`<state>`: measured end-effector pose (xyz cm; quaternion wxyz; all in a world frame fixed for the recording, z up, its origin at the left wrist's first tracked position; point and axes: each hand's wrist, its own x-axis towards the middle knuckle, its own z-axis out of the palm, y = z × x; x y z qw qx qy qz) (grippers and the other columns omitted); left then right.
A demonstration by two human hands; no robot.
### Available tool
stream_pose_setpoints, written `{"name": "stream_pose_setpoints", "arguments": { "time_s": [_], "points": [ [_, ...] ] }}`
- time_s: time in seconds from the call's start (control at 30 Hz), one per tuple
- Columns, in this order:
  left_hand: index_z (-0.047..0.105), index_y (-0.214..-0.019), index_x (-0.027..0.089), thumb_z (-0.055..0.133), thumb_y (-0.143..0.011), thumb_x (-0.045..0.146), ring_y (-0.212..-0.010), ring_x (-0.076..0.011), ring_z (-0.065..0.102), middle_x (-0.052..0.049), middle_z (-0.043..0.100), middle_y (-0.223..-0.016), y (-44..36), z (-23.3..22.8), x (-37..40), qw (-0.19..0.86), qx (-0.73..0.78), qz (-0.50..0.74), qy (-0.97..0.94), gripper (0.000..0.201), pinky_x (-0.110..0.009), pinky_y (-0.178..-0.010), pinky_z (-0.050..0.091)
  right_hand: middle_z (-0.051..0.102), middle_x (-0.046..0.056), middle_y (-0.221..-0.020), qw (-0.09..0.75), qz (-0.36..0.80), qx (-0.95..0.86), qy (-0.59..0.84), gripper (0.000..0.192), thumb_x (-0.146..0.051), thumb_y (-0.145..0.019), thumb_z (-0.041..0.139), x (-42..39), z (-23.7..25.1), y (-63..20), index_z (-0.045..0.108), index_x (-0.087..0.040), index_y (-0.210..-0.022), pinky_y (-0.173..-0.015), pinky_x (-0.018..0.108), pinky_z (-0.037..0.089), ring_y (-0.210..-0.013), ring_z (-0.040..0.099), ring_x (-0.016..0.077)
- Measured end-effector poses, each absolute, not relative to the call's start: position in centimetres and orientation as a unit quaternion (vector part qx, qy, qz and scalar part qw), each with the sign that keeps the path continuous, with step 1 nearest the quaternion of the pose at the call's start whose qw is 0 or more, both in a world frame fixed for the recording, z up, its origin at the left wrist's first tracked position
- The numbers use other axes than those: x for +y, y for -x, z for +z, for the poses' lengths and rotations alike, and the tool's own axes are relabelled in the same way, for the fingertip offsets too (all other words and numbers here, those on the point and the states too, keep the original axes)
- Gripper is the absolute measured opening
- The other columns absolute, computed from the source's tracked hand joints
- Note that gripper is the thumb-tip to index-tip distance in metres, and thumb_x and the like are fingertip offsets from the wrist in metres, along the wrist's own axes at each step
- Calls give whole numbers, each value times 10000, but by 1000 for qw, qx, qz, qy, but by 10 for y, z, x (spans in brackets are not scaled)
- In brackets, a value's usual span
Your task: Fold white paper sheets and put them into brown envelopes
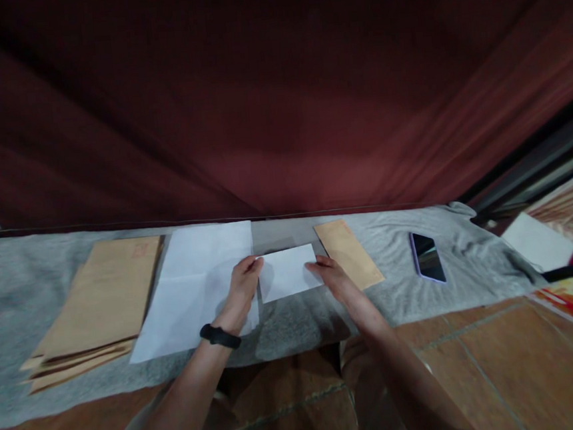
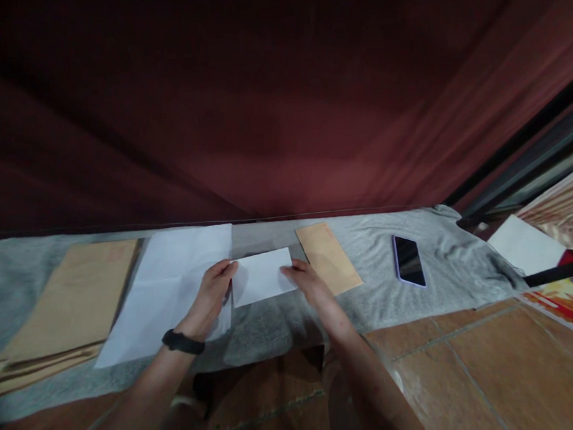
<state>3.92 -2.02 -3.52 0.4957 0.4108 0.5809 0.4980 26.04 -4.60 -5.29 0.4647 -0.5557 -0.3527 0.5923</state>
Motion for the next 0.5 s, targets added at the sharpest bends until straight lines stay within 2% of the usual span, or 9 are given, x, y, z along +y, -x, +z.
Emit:
{"name": "stream_pose_setpoints", "arguments": {
  "time_s": [0.2, 0.37, 0.5],
  "points": [
    [685, -771, 178, 740, -661, 467, -641, -136, 526, 6, 627, -675, -42, -36, -22, 510, 565, 487, -429, 315, -236, -581, 383, 736, 27, -744, 483, 588, -342, 552, 466, -522, -547, 843, -44, -51, -260, 721, -200, -861, -592, 299, 472, -627, 624, 187],
    [686, -893, 163, 756, -664, 437, -712, -163, 626, -28, 703, -797, -47, -32, -34, 589, 526, 431, -436, 364, -238, -585, 454, 731, 21, -735, 527, 543, -350, 552, 488, -551, -568, 821, -40, -52, -263, 716, -196, -886, -609, 289, 482, -649, 631, 184],
    [659, -908, 150, 722, -706, 347, -592, -143, 647, -24, 703, -759, -47, -28, -42, 630, 505, 387, -445, 289, -228, -511, 448, 752, 27, -798, 541, 540, -335, 551, 453, -508, -586, 837, -42, -52, -264, 716, -202, -897, -633, 301, 512, -700, 667, 206]
  ]
}}
